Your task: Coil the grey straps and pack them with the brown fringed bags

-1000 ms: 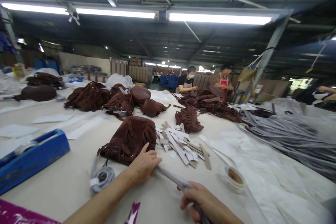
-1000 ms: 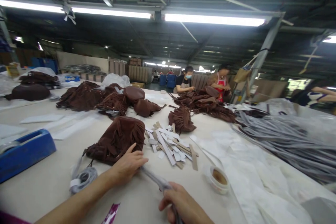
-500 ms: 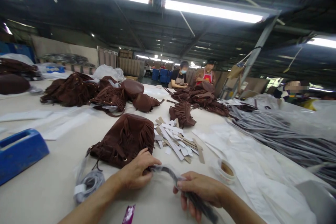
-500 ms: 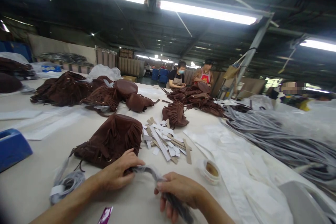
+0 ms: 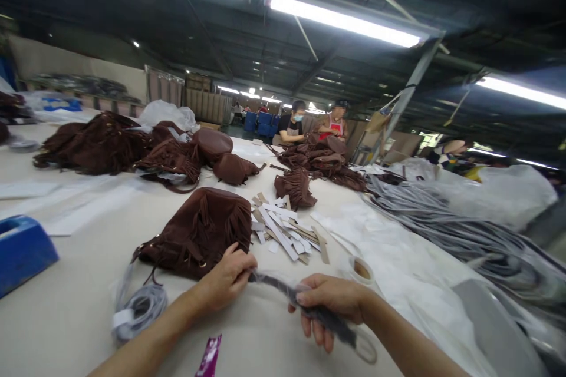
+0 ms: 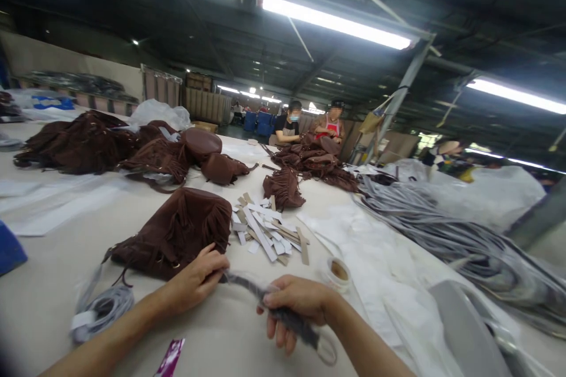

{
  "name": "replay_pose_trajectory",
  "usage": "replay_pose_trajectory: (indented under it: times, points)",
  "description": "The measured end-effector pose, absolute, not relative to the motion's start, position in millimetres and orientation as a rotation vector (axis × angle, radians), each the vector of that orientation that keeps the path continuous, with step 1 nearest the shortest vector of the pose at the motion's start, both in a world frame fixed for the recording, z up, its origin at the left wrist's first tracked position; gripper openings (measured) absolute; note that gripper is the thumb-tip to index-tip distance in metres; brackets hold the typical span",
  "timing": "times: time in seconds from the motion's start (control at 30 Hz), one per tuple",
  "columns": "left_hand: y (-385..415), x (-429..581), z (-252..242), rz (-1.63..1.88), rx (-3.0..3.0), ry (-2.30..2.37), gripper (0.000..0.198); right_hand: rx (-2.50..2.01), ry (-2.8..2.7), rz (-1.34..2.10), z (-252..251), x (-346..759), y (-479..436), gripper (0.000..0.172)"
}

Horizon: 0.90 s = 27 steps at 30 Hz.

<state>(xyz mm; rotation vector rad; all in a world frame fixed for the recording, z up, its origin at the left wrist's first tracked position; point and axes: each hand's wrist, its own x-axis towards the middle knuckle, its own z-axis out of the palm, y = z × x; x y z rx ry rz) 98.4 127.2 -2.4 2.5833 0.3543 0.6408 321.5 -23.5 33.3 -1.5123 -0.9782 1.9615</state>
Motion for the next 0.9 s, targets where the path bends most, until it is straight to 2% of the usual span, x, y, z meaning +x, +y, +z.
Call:
replay_pose_trajectory:
  times: [0.07, 0.17, 0.33, 0.53, 0.67, 0.83, 0.9]
  points:
    - [128.7, 98.0, -2.1, 0.625, 2.602, 0.336, 0.019, -1.486, -0.936, 2.011, 32.1, 323.6, -27.4, 0.029]
    - [130.7, 96.1, -3.2, 0.613, 2.606, 0.310, 0.018, -1.473, -0.910, 2.078, 30.0, 322.4, -35.2, 0.035]
    - [124.1, 88.9, 5.2, 0.545, 2.533, 0.344, 0.040, -1.446, -0.929, 2.020, 30.3, 316.3, -45.1, 0.040]
    - [114.4, 96.4, 6.3, 0.535, 2.700, 0.409, 0.016, -1.367, -0.963, 2.078, 30.3, 317.0, -43.4, 0.035]
    - [119.1, 97.5, 2.6, 0.485, 2.758, 0.378, 0.031, -1.476, -0.952, 2.040, 27.8, 319.6, -44.1, 0.028]
    - [87.6, 112.2, 13.6, 0.643, 2.789, 0.152, 0.059, -1.557, -0.943, 1.993, 30.2, 314.8, -46.8, 0.023]
    - [66.7, 124.8, 16.8, 0.544, 2.798, 0.034, 0.053, -1.527, -0.950, 1.995, 33.6, 312.1, -48.9, 0.018]
